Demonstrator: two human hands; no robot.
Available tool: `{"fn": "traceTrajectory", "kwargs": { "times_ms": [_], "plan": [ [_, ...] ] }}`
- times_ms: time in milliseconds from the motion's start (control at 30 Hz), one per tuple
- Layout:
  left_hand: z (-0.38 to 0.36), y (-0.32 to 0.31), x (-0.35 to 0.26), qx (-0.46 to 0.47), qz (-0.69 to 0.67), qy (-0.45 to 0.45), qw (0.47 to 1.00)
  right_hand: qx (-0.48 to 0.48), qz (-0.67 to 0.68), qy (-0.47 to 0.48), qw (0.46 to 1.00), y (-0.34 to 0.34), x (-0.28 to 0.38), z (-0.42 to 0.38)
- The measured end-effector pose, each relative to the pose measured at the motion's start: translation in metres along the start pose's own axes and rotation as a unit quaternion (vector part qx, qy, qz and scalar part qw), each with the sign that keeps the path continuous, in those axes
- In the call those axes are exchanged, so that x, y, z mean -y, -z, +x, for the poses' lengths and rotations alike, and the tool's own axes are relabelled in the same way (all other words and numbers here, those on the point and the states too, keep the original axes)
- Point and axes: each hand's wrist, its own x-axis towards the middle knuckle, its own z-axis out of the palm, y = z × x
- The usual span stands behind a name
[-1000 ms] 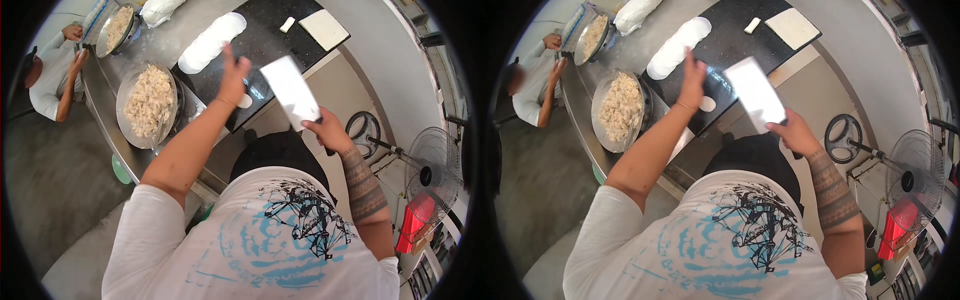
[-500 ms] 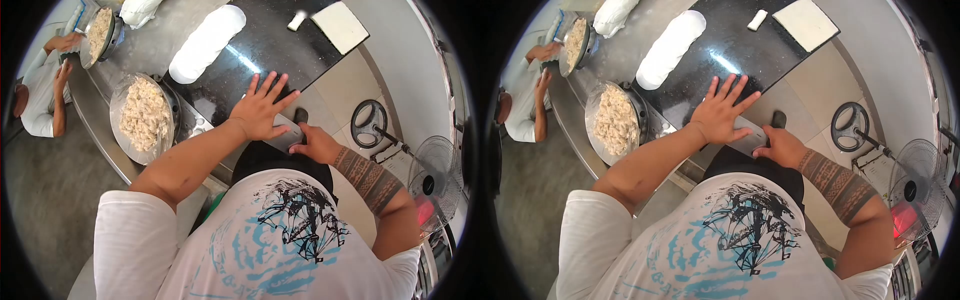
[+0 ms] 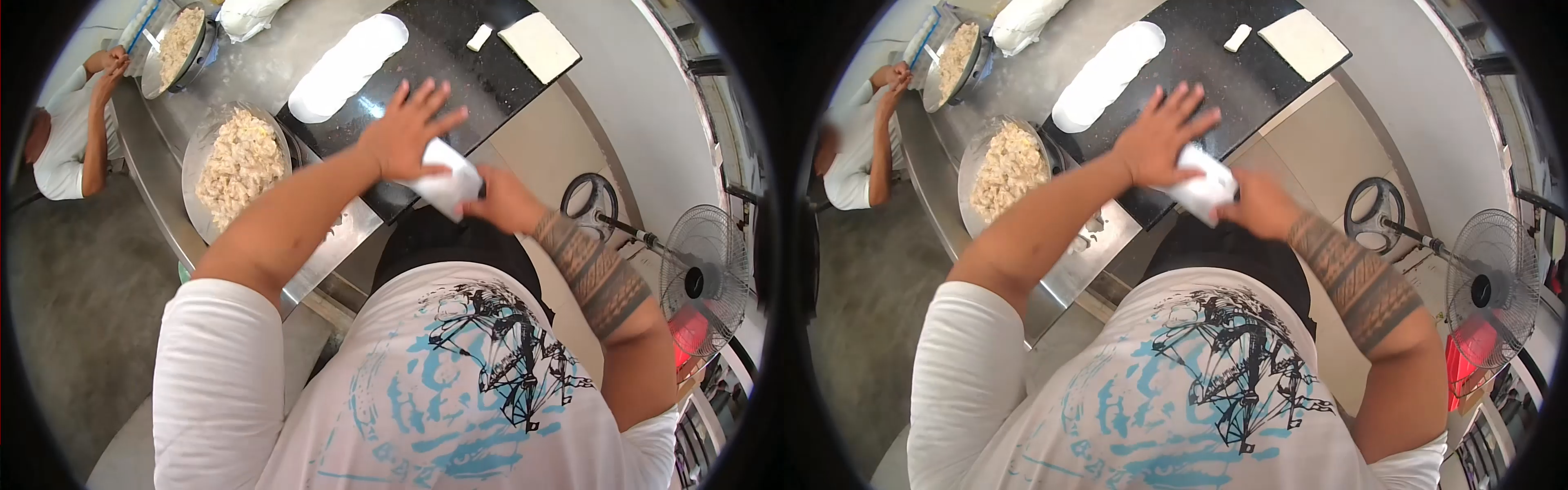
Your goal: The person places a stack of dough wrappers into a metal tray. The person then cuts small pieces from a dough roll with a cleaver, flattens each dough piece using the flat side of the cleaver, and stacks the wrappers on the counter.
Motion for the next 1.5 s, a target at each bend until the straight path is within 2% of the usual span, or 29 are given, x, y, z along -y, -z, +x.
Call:
{"fn": "traceTrajectory", "kwargs": {
  "times_ms": [33, 100, 200, 233, 333, 400, 533, 600, 633, 667, 733, 767, 867, 933, 967, 1067, 1100, 1167, 1200, 1267, 1367, 1467, 1500],
  "plan": [
    [-0.005, -0.003, -0.018, 0.047, 0.006, 0.003, 0.999, -0.003, 0.013, -0.033, 0.999, -0.008, 0.001, -0.013],
    [0.006, -0.006, -0.025, 0.046, 0.001, -0.022, 0.999, -0.009, 0.039, -0.098, 0.994, -0.020, 0.003, -0.031],
    [0.025, -0.009, -0.014, 0.006, 0.008, -0.040, 0.999, -0.030, -0.018, -0.122, 0.992, 0.000, 0.008, -0.018],
    [0.027, -0.011, -0.006, -0.013, 0.022, -0.035, 0.999, -0.052, -0.048, -0.084, 0.994, -0.001, -0.002, -0.009],
    [0.039, -0.014, 0.024, -0.060, 0.041, -0.036, 0.997, -0.032, -0.022, -0.069, 0.997, 0.024, -0.001, 0.022],
    [0.051, -0.012, 0.041, -0.088, 0.028, -0.048, 0.995, -0.057, -0.018, -0.060, 0.996, 0.027, 0.007, 0.028],
    [0.027, 0.001, 0.025, -0.056, -0.012, -0.087, 0.995, -0.068, 0.053, -0.059, 0.995, -0.010, 0.013, 0.001],
    [0.010, -0.012, 0.001, -0.009, -0.017, -0.069, 0.997, -0.096, 0.098, -0.033, 0.990, -0.050, -0.006, -0.027],
    [0.019, -0.012, -0.011, 0.010, -0.016, -0.074, 0.997, -0.044, 0.077, -0.146, 0.985, -0.044, -0.001, -0.035],
    [0.030, -0.014, -0.017, 0.029, -0.015, -0.078, 0.996, -0.066, 0.069, -0.123, 0.988, -0.032, -0.003, -0.030],
    [0.054, -0.014, 0.001, -0.025, 0.024, -0.078, 0.996, -0.105, 0.050, -0.070, 0.991, -0.008, -0.010, -0.012],
    [0.059, -0.016, 0.008, -0.043, 0.037, -0.067, 0.996, -0.071, 0.009, -0.120, 0.990, 0.007, -0.005, -0.004],
    [0.072, -0.006, 0.028, -0.069, 0.082, -0.046, 0.993, -0.079, -0.019, -0.065, 0.995, 0.045, 0.009, 0.019],
    [0.067, -0.004, 0.043, -0.109, 0.061, -0.060, 0.990, -0.079, 0.004, -0.072, 0.994, 0.034, 0.017, 0.020],
    [0.061, 0.004, 0.045, -0.104, 0.040, -0.087, 0.990, -0.079, 0.016, -0.075, 0.994, 0.028, 0.020, 0.022],
    [0.023, -0.001, 0.028, -0.057, -0.021, -0.092, 0.994, -0.106, 0.050, -0.011, 0.993, -0.030, 0.005, -0.002],
    [0.010, -0.016, 0.015, -0.015, -0.030, -0.078, 0.996, -0.097, 0.065, -0.052, 0.992, -0.036, 0.005, -0.013],
    [0.028, -0.014, 0.002, -0.017, -0.018, -0.088, 0.996, -0.078, 0.095, -0.134, 0.983, -0.045, 0.003, -0.031],
    [0.038, -0.011, -0.006, -0.022, -0.011, -0.092, 0.995, -0.090, 0.063, -0.112, 0.988, -0.036, -0.005, -0.026],
    [0.060, -0.014, 0.016, -0.049, 0.035, -0.083, 0.995, -0.112, -0.002, -0.069, 0.991, -0.006, -0.017, -0.001],
    [0.075, -0.003, 0.040, -0.092, 0.079, -0.054, 0.991, -0.076, -0.053, -0.071, 0.993, 0.042, 0.008, 0.028],
    [0.074, 0.015, 0.042, -0.104, 0.031, -0.071, 0.992, -0.102, 0.050, -0.040, 0.993, 0.030, 0.008, 0.022],
    [0.063, 0.020, 0.038, -0.080, 0.026, -0.083, 0.993, -0.107, 0.104, -0.032, 0.988, 0.011, 0.007, 0.015]
  ]
}}
